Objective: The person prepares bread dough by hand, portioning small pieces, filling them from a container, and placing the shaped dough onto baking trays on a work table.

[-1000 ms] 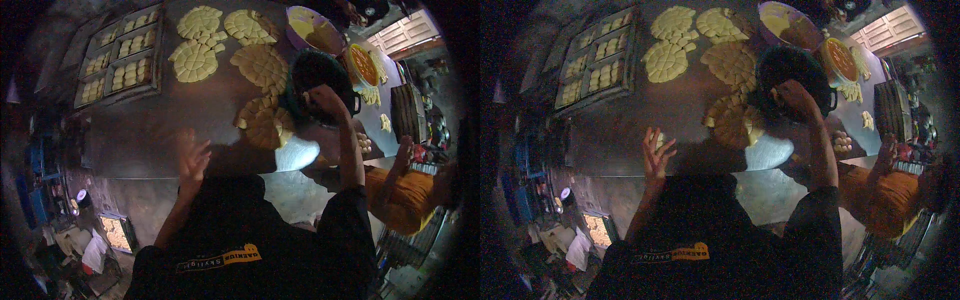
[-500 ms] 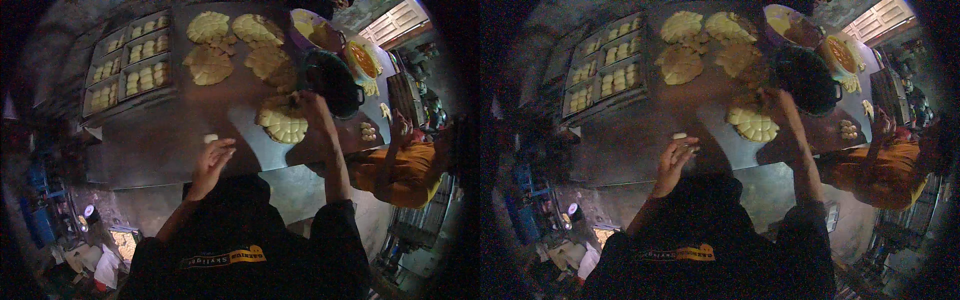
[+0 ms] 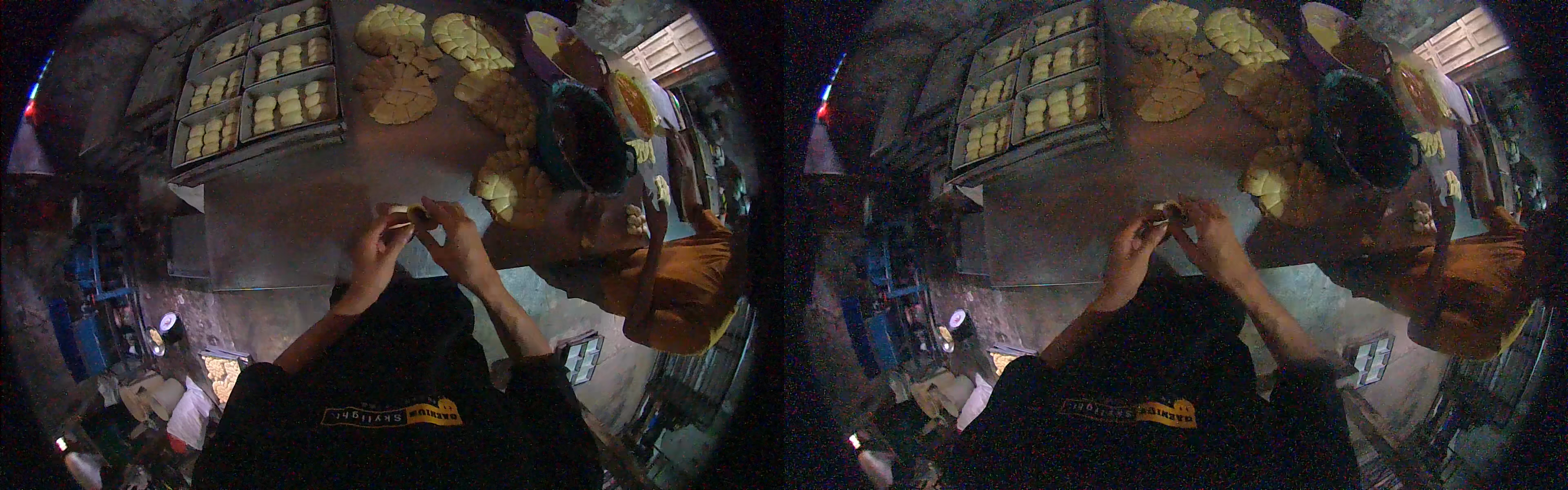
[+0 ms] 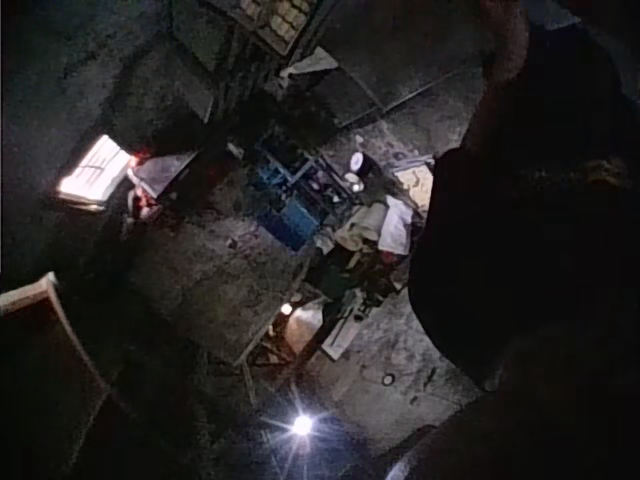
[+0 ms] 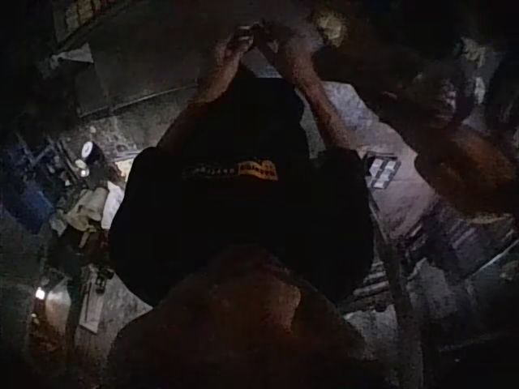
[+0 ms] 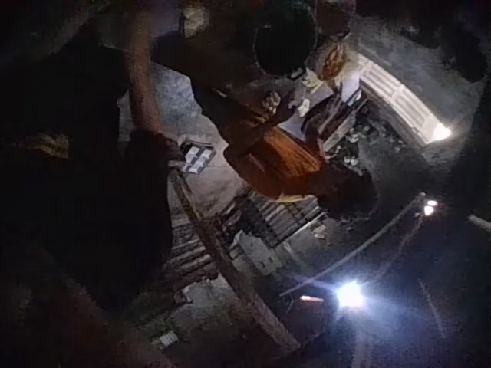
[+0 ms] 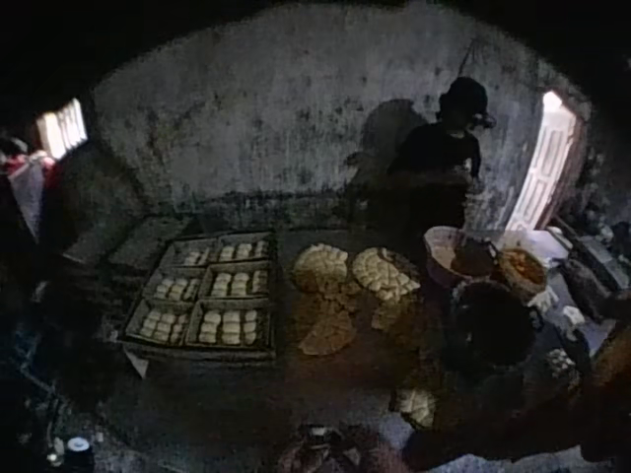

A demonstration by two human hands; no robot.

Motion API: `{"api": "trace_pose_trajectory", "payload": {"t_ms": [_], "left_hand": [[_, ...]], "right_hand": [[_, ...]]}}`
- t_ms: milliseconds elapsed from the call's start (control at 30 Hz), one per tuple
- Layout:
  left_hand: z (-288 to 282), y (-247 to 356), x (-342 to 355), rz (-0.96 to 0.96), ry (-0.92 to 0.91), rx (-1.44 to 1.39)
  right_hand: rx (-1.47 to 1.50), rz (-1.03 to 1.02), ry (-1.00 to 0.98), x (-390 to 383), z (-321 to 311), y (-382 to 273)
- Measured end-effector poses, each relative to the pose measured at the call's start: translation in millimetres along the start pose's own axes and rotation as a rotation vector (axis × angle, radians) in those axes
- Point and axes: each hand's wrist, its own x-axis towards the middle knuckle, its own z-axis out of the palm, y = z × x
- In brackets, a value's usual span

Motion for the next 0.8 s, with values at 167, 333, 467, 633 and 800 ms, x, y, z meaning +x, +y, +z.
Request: {"api": "trace_pose_trajectory", "payload": {"t_ms": [167,333,467,633,800], "left_hand": [[11.8,-0.8,4.9,0.271,0.041,0.336],[14.3,-24.0,8.0,-0.174,0.06,-0.453],[21.4,6.2,7.0,-0.325,-0.124,-0.71],[49.0,26.3,14.1,-0.099,-0.177,-0.166],[81.1,37.6,5.8,0.228,-0.124,0.448]], "right_hand": [[-0.132,-0.019,-0.098,-8.0,3.3,16.0],[0.208,-0.034,-0.079,-13.8,-27.9,7.4],[0.132,-0.314,-0.032,-18.3,-56.0,4.2],[0.347,0.09,-0.086,-27.5,-68.9,32.3],[0.407,0.154,-0.2,-25.8,-90.2,58.2]]}}
